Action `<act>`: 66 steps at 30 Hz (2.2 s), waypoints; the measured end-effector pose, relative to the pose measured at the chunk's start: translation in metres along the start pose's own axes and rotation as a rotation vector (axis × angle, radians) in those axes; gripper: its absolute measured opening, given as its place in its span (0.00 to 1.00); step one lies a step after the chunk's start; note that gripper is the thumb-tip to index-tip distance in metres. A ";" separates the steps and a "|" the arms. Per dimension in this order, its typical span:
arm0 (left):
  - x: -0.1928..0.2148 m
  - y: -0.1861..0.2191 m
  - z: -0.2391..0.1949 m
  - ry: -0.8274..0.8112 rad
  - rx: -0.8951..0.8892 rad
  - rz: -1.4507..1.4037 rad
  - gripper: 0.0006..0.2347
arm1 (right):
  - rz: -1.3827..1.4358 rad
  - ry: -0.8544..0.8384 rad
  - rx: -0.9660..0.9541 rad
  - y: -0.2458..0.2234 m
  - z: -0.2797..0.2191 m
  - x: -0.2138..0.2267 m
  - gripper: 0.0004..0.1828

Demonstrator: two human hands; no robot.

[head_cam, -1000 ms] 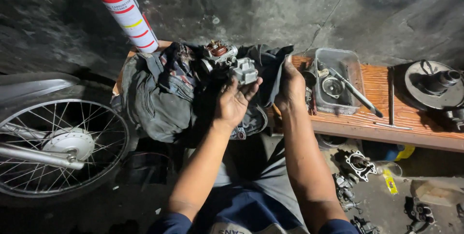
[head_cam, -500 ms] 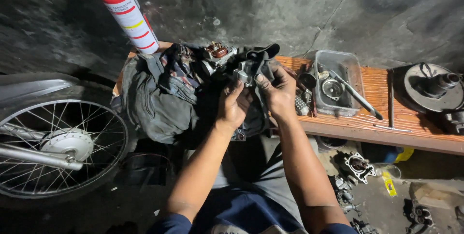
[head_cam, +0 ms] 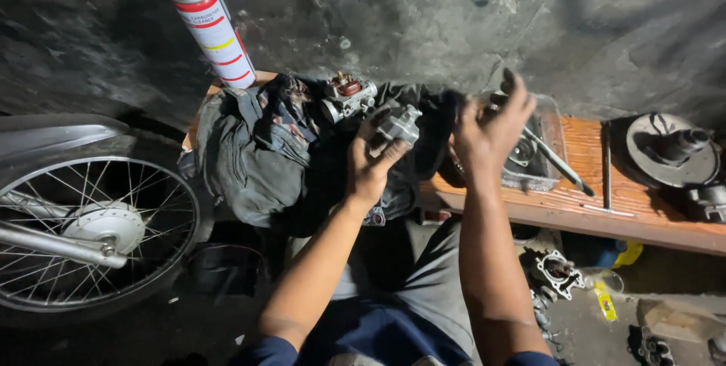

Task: Inspecting and adjusting a cleaned motorcycle carburetor component using a screwdriver.

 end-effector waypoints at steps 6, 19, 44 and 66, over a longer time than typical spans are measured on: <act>-0.005 -0.022 0.007 0.123 -0.051 0.229 0.36 | 0.639 -0.212 -0.025 -0.048 -0.016 0.017 0.24; 0.007 0.000 -0.003 0.247 -0.544 0.727 0.37 | 1.004 -0.298 -0.379 -0.015 -0.048 -0.030 0.26; 0.086 -0.063 -0.032 0.143 -0.924 1.357 0.09 | 1.865 0.016 -1.040 0.012 -0.062 -0.035 0.15; 0.080 0.025 -0.015 0.037 -0.705 1.107 0.07 | 2.065 -0.086 -1.010 0.004 -0.069 -0.029 0.22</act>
Point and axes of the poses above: each hand's wrist, its own z-axis towards the middle knuckle, its own x-axis out of the back of the hand, y = z × x, the point moved 3 cm from there along z, towards the middle knuckle, and after that the axes turned 12 degrees about x, right-handed, at the moved point
